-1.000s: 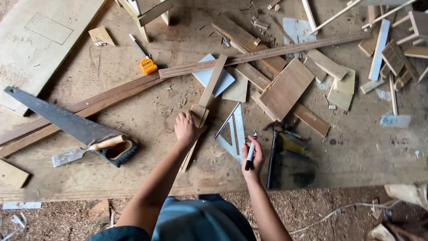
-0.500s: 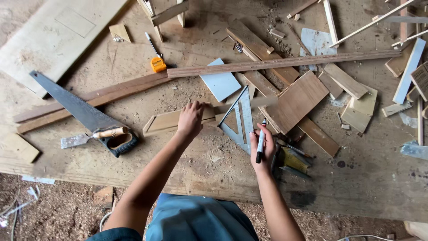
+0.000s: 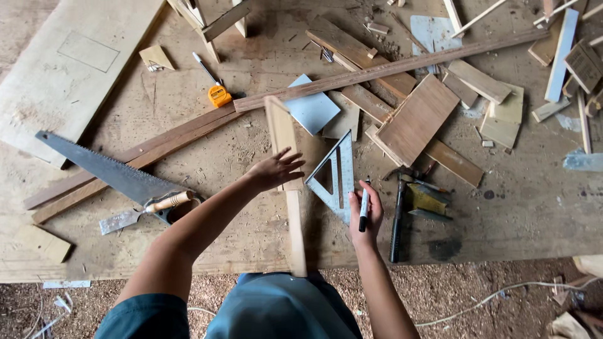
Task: The person aligns two wooden pieces on a workbench, then uses a marker and a set square to draw straight and curved lines on the wood. The person handles the wood, marker, and set square throughout the clip.
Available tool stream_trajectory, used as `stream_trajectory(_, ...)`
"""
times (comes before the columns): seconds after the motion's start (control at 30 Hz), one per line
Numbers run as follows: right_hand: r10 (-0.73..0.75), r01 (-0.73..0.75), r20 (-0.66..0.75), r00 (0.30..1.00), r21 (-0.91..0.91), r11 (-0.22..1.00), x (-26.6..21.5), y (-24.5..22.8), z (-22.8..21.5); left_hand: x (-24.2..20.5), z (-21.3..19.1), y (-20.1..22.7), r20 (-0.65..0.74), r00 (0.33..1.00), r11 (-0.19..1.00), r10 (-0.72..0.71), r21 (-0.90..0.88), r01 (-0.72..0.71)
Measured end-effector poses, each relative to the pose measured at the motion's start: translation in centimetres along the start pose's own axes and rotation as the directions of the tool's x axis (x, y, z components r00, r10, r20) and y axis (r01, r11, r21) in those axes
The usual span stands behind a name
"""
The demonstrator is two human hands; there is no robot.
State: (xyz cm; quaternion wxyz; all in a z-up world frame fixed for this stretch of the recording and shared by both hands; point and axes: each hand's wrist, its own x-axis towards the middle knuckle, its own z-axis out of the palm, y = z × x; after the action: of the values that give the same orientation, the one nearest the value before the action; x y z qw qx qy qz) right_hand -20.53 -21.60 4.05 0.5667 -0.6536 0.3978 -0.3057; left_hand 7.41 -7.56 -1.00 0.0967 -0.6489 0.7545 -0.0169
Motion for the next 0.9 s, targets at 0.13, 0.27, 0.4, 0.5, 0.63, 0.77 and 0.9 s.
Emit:
stream_trajectory(0.13, -0.004, 0.004, -0.012, 1.0, -0.005, 1.0, -1.9, 0.7, 0.4, -1.0, -0.2, 1.4, 0.099, 0.903, 0.908, -0.418, 0.005, 0.419)
stream_trajectory(0.27, 0.009, -0.009, 0.004, 1.0, -0.023, 1.0, -2.2, 1.3, 0.8, -1.3, 0.1, 4.0, 0.397, 0.446, 0.217, -0.802, -0.502, 0.837)
stream_trajectory(0.4, 0.023, -0.022, 0.05, 0.998, -0.033, 0.999, -1.7, 1.4, 0.6, 0.2, 0.2, 5.8, 0.18, 0.249, 0.132, -0.952, -0.493, 0.86)
stream_trajectory(0.5, -0.002, 0.006, 0.085, 0.996, -0.048, 0.999, -0.7, 1.3, 0.1, 1.5, -0.1, 6.3, 0.275, 0.155, -0.016, -0.949, -0.533, 0.846)
stream_trajectory(0.63, -0.029, 0.033, 0.118, 0.993, -0.039, 0.999, 0.8, 2.0, -1.0, 2.7, -0.2, 6.4, 0.267, 0.102, -0.055, -0.958, -0.523, 0.851)
stream_trajectory(0.77, -0.05, 0.06, 0.17, 0.984, -0.054, 0.997, 2.5, 3.0, -2.4, 3.3, -0.9, 6.6, 0.334, 0.066, -0.113, -0.94, -0.489, 0.865)
stream_trajectory(0.9, -0.033, 0.047, 0.185, 0.982, -0.071, 0.996, 4.5, 3.5, -2.6, 1.8, -3.2, 6.7, 0.295, 0.188, 0.036, -0.937, -0.455, 0.89)
